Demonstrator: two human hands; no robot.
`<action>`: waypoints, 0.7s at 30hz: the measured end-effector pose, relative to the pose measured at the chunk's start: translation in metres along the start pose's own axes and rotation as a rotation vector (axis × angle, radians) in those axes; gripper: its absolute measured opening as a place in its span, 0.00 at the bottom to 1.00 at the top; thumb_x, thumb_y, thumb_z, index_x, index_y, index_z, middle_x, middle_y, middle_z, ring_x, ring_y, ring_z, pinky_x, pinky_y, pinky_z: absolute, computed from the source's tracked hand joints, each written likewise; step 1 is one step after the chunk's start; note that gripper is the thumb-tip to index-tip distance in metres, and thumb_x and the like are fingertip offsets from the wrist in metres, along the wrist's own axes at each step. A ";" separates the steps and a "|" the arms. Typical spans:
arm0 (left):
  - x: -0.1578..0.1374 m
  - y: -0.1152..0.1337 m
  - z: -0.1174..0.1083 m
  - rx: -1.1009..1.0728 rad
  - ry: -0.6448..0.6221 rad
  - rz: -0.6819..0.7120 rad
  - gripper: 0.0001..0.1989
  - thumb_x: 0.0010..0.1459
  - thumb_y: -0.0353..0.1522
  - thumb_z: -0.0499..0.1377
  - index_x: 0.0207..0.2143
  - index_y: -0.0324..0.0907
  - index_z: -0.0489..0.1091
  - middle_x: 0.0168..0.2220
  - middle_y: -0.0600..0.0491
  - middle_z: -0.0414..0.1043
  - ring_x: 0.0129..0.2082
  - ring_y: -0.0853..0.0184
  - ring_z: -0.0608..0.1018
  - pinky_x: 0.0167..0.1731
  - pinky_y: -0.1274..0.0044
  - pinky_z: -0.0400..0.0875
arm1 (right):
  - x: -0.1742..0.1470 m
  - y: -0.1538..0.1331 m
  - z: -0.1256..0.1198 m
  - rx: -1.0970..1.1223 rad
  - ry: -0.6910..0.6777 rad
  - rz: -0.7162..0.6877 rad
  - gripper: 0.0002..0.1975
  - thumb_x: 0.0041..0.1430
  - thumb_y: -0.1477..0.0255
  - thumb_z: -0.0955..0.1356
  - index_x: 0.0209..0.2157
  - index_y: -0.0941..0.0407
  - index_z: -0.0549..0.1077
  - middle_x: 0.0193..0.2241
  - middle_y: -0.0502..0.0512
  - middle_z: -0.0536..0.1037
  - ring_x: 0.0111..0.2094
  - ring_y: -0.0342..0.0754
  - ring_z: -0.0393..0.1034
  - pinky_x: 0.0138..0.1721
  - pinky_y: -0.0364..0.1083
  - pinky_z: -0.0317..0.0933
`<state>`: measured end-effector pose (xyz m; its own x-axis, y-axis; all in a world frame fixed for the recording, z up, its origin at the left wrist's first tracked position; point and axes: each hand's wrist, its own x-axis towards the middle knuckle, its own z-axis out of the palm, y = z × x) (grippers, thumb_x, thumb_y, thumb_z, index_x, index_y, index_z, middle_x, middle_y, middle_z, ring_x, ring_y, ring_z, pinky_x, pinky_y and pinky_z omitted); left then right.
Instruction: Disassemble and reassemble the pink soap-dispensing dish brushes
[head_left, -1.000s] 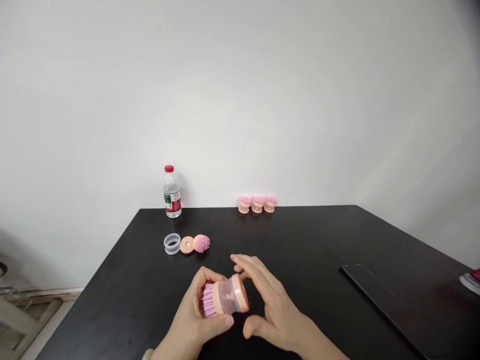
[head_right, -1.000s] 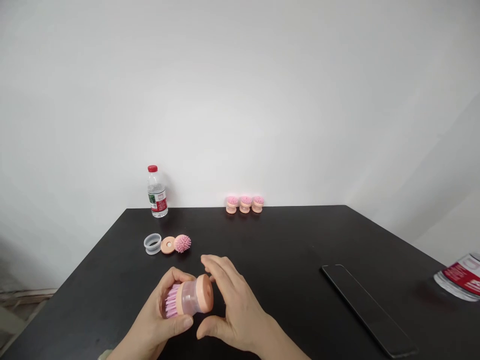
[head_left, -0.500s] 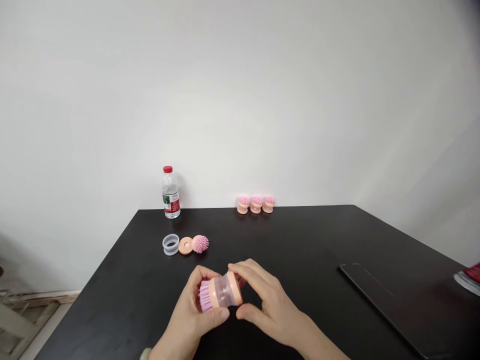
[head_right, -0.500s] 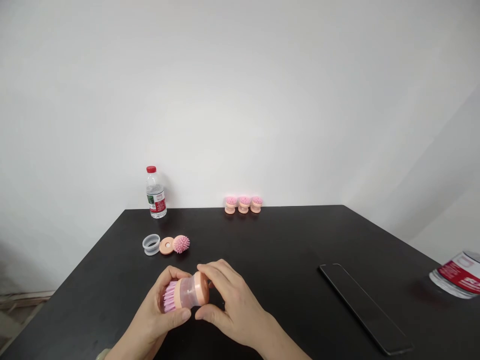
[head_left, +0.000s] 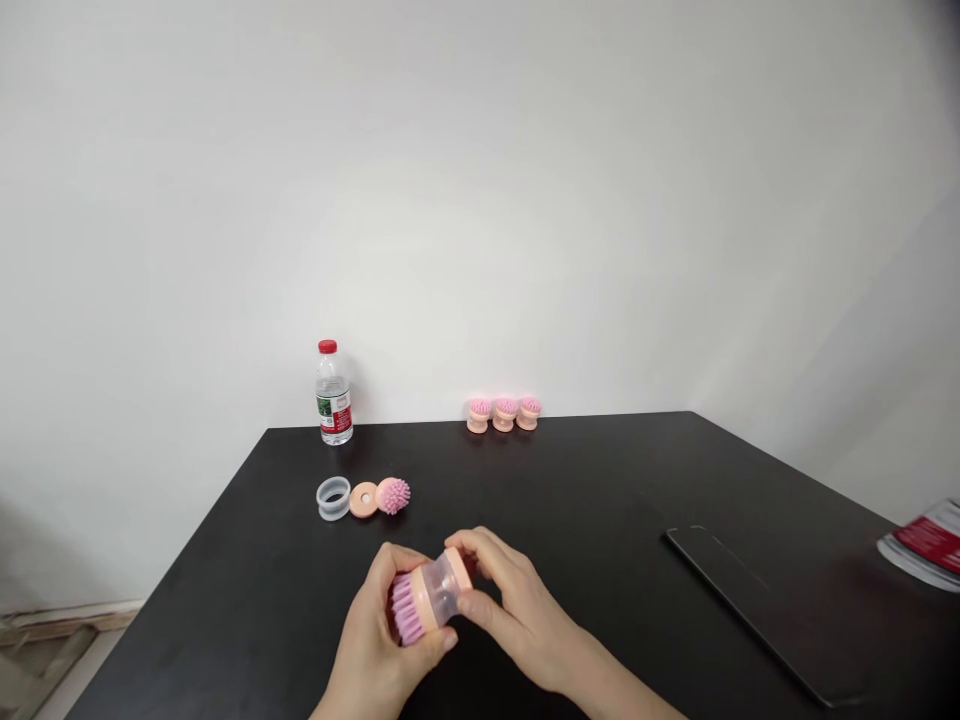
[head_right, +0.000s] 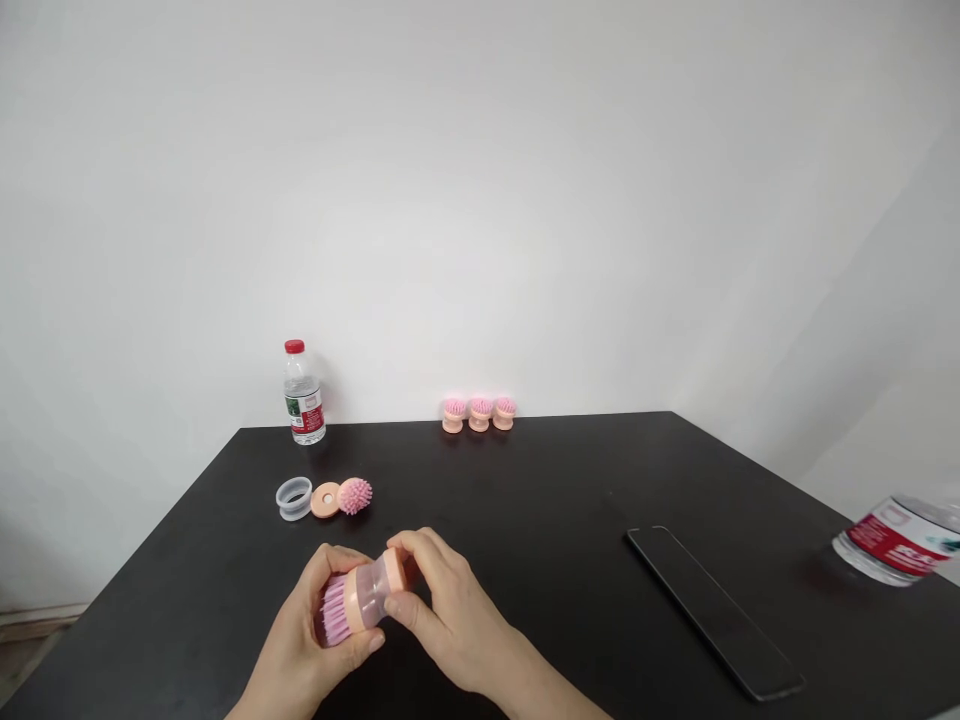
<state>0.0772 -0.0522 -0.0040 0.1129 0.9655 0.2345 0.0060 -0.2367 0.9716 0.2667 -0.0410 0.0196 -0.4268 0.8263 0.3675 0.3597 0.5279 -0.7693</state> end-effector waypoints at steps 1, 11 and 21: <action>0.000 -0.001 -0.001 0.051 0.016 0.015 0.18 0.46 0.39 0.70 0.36 0.45 0.69 0.32 0.56 0.71 0.29 0.66 0.71 0.31 0.76 0.67 | 0.001 0.001 0.000 0.021 -0.007 0.020 0.13 0.66 0.66 0.66 0.51 0.52 0.68 0.41 0.52 0.73 0.40 0.49 0.70 0.44 0.49 0.65; 0.010 -0.019 -0.017 0.426 0.060 0.267 0.26 0.46 0.39 0.70 0.48 0.47 0.71 0.42 0.50 0.75 0.42 0.54 0.79 0.43 0.63 0.77 | 0.009 -0.003 0.003 -0.251 -0.081 -0.294 0.24 0.58 0.74 0.73 0.56 0.53 0.69 0.49 0.58 0.75 0.49 0.54 0.63 0.52 0.53 0.64; 0.006 -0.037 0.005 0.255 0.228 0.278 0.31 0.54 0.40 0.62 0.59 0.48 0.60 0.55 0.45 0.66 0.52 0.52 0.76 0.44 0.61 0.78 | 0.062 0.043 -0.007 -0.300 0.171 0.088 0.19 0.48 0.78 0.74 0.44 0.53 0.73 0.39 0.50 0.75 0.38 0.48 0.70 0.41 0.44 0.65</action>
<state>0.0823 -0.0378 -0.0382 -0.0772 0.8536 0.5152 0.2550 -0.4826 0.8379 0.2612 0.0346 0.0131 -0.2475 0.8785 0.4086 0.6272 0.4667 -0.6236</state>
